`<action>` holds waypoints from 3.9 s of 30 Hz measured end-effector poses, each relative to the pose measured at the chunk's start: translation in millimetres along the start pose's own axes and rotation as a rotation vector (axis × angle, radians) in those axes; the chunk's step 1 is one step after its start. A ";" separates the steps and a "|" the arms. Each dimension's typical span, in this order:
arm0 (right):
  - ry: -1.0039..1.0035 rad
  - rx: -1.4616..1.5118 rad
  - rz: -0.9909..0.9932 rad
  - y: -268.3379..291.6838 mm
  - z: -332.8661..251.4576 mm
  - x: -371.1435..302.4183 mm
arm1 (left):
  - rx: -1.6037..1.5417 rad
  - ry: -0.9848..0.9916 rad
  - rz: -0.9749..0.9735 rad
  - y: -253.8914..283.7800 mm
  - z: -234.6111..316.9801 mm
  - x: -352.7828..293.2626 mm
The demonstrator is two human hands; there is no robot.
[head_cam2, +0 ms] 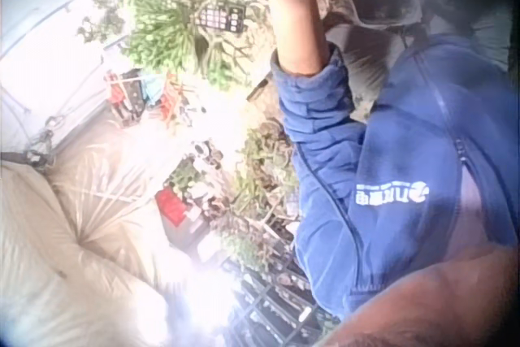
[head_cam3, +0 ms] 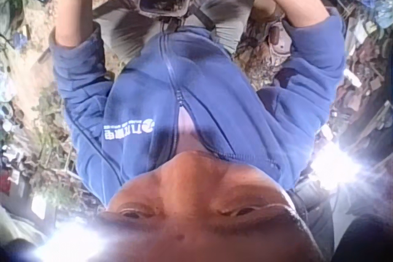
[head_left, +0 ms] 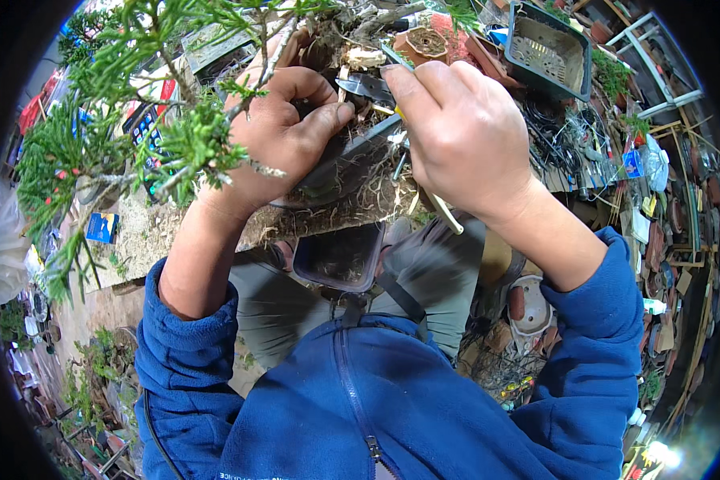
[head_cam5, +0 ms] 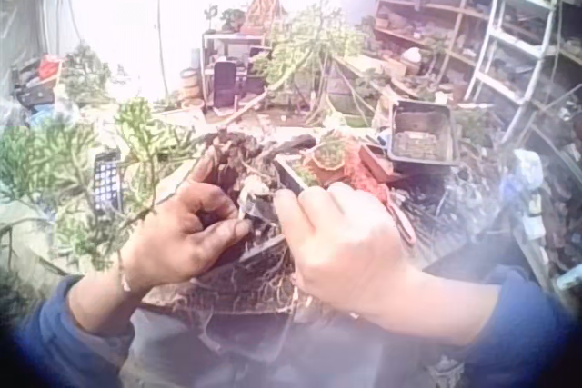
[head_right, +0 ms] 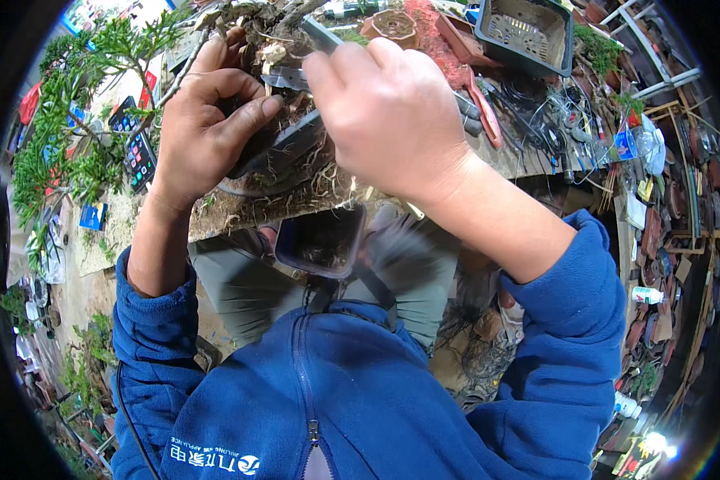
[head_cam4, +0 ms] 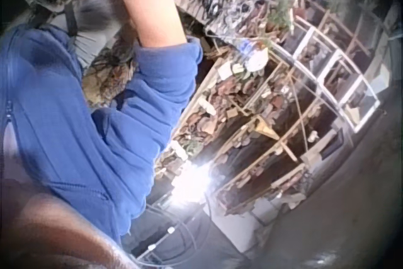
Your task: The person trims a small potted bonsai tree using yellow-handled pruning shears. They repeatedly cut small branches and twigs while holding the plant steady with the other hand. The work is performed at a cluttered workbench with other bonsai and tools visible.
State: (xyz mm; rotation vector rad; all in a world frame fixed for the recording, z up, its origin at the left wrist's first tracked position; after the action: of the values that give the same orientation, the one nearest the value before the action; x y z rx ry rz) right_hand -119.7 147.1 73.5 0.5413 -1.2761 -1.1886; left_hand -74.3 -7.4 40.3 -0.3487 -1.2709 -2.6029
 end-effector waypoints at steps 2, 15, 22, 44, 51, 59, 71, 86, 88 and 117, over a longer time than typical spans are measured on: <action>-0.097 0.344 -0.113 -5.3 16.7 2.2 | -0.137 -0.008 -0.016 -1.9 -1.9 0.9; -0.178 0.267 -0.411 -18.8 4.2 -3.0 | -0.130 -0.211 -0.046 1.9 7.6 -5.7; -0.314 1.106 -0.717 -14.2 31.3 -20.6 | -0.428 -0.085 0.008 9.9 -19.0 -3.4; -0.001 -0.165 -0.017 -3.5 -21.0 -8.3 | -0.284 -0.050 0.051 1.8 -3.5 5.8; -0.181 0.394 -0.274 -4.7 7.9 -18.9 | -0.229 -0.211 0.121 10.9 3.2 3.5; -0.245 0.548 -0.494 -4.5 28.0 -25.7 | -0.538 -0.247 -0.039 14.0 -36.4 4.0; -0.186 1.439 -0.653 -11.3 2.4 -2.0 | -0.533 -0.213 -0.146 30.5 -10.6 -20.8; -0.172 1.406 -0.767 -22.7 18.0 32.1 | -0.641 -0.048 0.159 20.2 -5.6 -23.3; -0.137 1.361 -0.711 -22.1 19.7 34.4 | -0.607 -0.098 0.184 22.1 -1.5 -22.6; -0.181 1.122 -0.793 -22.2 25.8 13.7 | -0.722 -0.045 0.055 16.2 -14.2 -20.9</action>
State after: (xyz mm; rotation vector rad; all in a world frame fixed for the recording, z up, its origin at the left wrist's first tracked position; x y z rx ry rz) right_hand -153.5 134.3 67.6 1.9222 -1.9260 -1.0357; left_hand -51.2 -26.3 37.4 -0.5452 -0.2716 -2.9248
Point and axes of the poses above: each hand's wrist, its own x-axis towards the middle knuckle, its own y-axis out of the back of the hand, z = x × y, the point moved 9 cm from there along x, towards the middle knuckle, and after that the axes turned 14 degrees about -z, right-handed, at the moved point
